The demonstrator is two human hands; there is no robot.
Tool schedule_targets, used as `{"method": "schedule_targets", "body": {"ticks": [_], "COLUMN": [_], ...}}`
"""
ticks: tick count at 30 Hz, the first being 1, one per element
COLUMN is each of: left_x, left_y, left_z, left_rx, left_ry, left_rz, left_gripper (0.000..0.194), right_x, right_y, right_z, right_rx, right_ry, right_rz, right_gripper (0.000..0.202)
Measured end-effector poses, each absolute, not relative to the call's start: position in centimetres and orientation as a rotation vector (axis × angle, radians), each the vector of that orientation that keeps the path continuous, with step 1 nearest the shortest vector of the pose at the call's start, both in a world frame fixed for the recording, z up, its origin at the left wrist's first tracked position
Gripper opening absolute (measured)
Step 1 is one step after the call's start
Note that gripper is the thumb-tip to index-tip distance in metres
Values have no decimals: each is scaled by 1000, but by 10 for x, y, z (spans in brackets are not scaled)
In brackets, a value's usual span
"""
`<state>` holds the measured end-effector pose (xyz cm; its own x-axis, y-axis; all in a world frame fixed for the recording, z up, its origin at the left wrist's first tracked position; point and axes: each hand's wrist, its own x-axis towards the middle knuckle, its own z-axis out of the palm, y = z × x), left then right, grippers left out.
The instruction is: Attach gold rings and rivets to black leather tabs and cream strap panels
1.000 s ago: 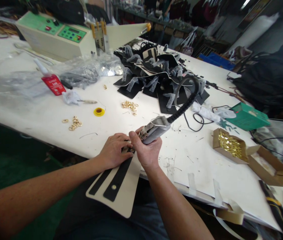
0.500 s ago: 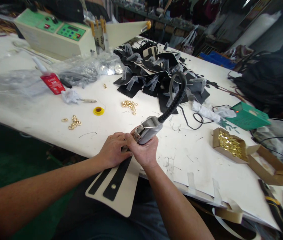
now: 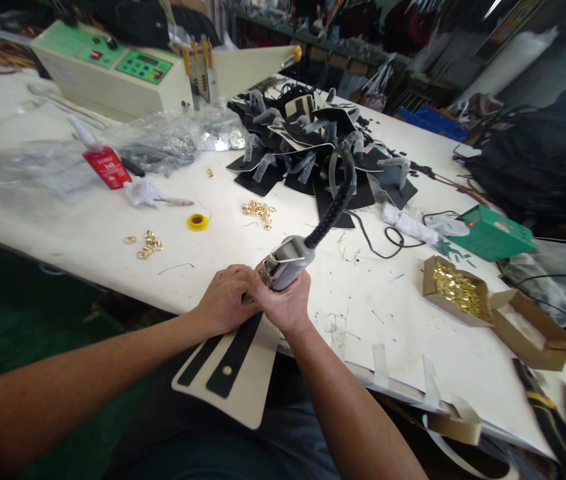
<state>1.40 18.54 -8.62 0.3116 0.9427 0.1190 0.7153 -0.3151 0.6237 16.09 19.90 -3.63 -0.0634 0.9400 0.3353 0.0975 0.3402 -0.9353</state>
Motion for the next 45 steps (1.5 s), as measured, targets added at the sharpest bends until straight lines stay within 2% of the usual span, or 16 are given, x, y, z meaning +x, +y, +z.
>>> {"method": "schedule_targets", "body": {"ticks": [4, 12, 45], "left_x": [14, 11, 11], "left_y": [184, 183, 182], "left_z": [-85, -86, -89], "left_rx": [2115, 2111, 2120], "left_ry": [1476, 1466, 1468], "left_rz": [672, 660, 684], "left_gripper": [16, 24, 23], "right_x": [163, 160, 159], "right_y": [195, 196, 199], "right_z": [-39, -47, -46], "right_rx": [-933, -954, -920], "right_ry": [-1530, -1376, -1281], "right_rz": [869, 775, 912], "right_gripper": [20, 25, 30]}}
